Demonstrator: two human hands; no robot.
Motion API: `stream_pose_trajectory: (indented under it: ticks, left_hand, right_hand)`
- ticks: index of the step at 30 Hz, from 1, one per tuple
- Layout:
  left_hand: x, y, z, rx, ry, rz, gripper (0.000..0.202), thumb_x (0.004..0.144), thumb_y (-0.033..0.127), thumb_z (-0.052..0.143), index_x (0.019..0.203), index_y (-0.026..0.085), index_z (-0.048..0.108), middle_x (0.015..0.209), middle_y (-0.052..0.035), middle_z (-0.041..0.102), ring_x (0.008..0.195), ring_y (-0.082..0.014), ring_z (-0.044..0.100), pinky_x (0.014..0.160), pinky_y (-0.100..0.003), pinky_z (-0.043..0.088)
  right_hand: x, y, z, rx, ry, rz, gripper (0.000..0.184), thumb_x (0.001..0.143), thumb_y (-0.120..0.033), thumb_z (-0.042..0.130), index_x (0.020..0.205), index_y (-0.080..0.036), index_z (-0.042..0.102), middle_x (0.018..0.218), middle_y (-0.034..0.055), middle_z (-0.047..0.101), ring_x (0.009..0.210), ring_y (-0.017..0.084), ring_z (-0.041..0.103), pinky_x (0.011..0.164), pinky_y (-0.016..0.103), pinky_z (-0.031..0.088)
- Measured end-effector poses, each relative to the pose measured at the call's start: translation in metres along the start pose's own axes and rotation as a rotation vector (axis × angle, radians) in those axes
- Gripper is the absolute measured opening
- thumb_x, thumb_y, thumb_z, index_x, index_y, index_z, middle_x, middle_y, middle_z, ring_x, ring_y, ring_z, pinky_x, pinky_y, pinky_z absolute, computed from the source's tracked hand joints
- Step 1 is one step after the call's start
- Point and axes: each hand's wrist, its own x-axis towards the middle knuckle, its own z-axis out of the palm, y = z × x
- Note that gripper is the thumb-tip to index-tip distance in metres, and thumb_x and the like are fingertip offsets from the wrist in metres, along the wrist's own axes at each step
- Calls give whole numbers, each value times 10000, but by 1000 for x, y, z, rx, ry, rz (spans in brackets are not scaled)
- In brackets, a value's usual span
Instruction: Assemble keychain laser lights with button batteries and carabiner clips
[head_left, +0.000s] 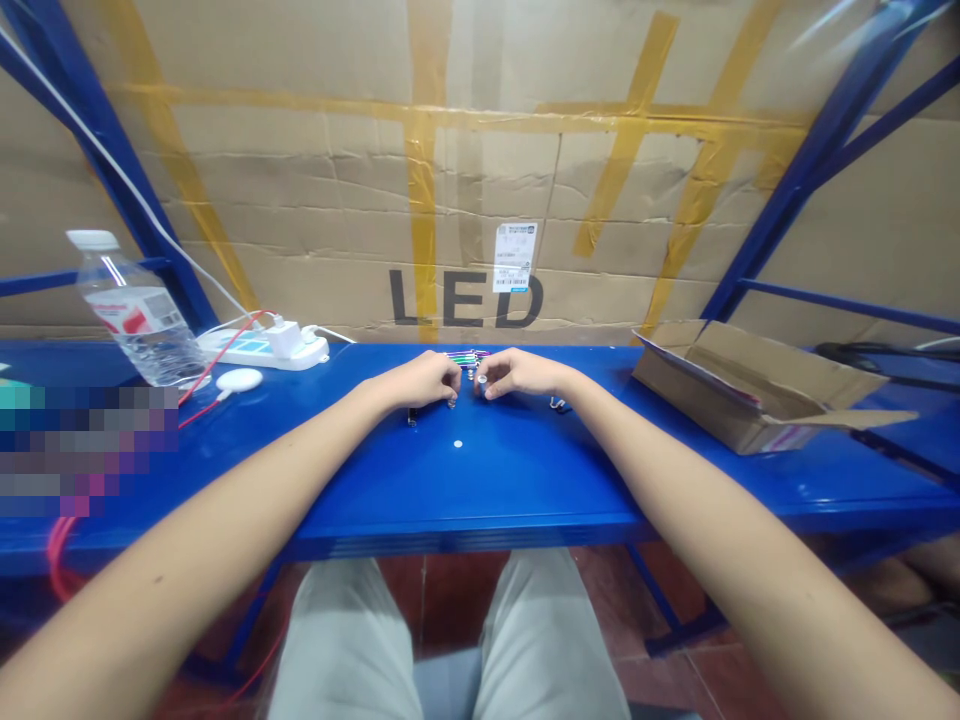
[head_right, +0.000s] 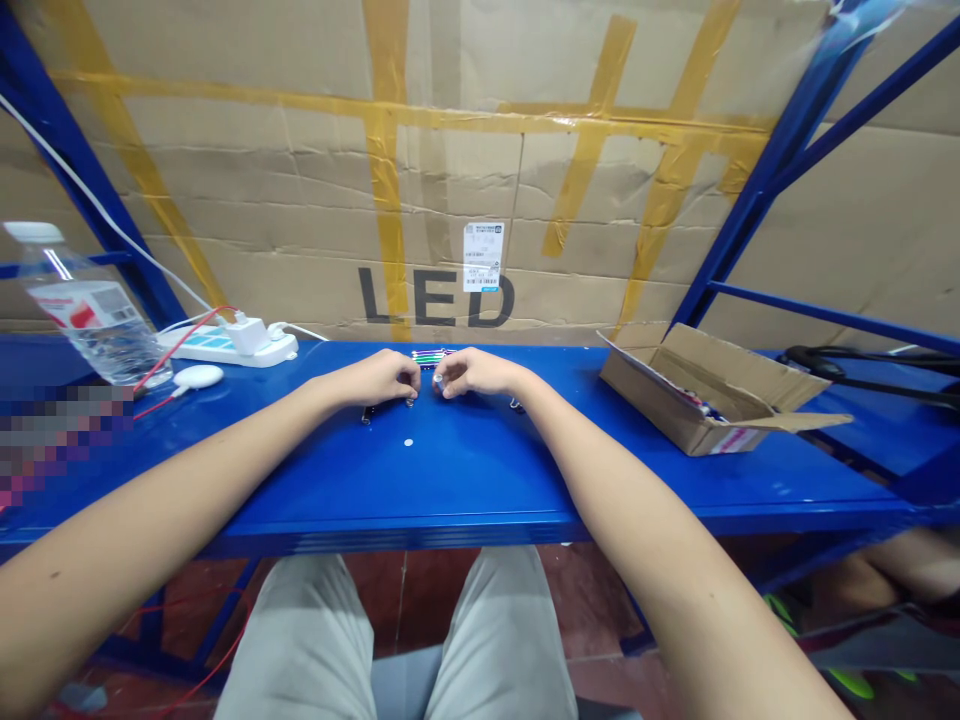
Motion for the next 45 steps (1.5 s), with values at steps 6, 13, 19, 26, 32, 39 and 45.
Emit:
stream_pose_trajectory:
  ticks: [6,13,19,26,32,39,45]
  left_hand:
    - [-2,-1,1,1,-2,30,111,737,140,617,731,182,719,709,-22,706,588,-144,606,585,-254,423]
    - [-2,12,-2,-72,415,276,110,822,187,631,827,183,740,859,-42,735,812,-172,663,778,-295,490]
    - [1,24,5,-29,397,368,116,847,172,632,870,184,745,891,-52,726,834,-179,668,795,-318,497]
    - [1,20,8,-90,418,261,96,807,192,676,892,185,719,920,-41,697,857,-176,645,811,-314,493]
    - [2,19,5,-199,494,54,179,720,286,763,830,152,716,834,-41,697,765,-169,606,712,-298,469]
    - [1,16,-5,-459,624,23,138,767,256,710,844,142,705,853,-59,731,829,-188,664,798,-333,519]
    - [5,3,-8,-737,717,-18,144,860,214,626,984,144,649,869,-73,712,829,-195,707,758,-352,585]
  right_hand:
    - [0,0,0,8,-3,1,242,645,-242,766,864,-165,697,837,18,686,783,171,593,761,317,459]
    - [0,4,0,36,-4,-12,213,672,-243,755,859,-170,684,824,15,688,783,167,602,772,314,466]
    - [1,9,0,37,15,-21,205,673,-236,752,855,-162,694,807,9,687,758,161,598,771,310,472]
    - [1,8,6,171,48,-22,207,648,-210,765,838,-165,697,794,12,700,737,153,614,740,298,483]
    - [5,-4,15,268,150,5,249,617,-223,792,832,-155,686,750,23,708,727,170,640,750,319,500]
    - [13,-11,27,27,406,-7,356,635,-208,817,937,-139,640,836,47,695,794,175,630,756,309,496]
    - [10,-27,46,-398,158,-42,127,819,-291,708,840,-166,722,813,50,720,736,181,619,660,292,431]
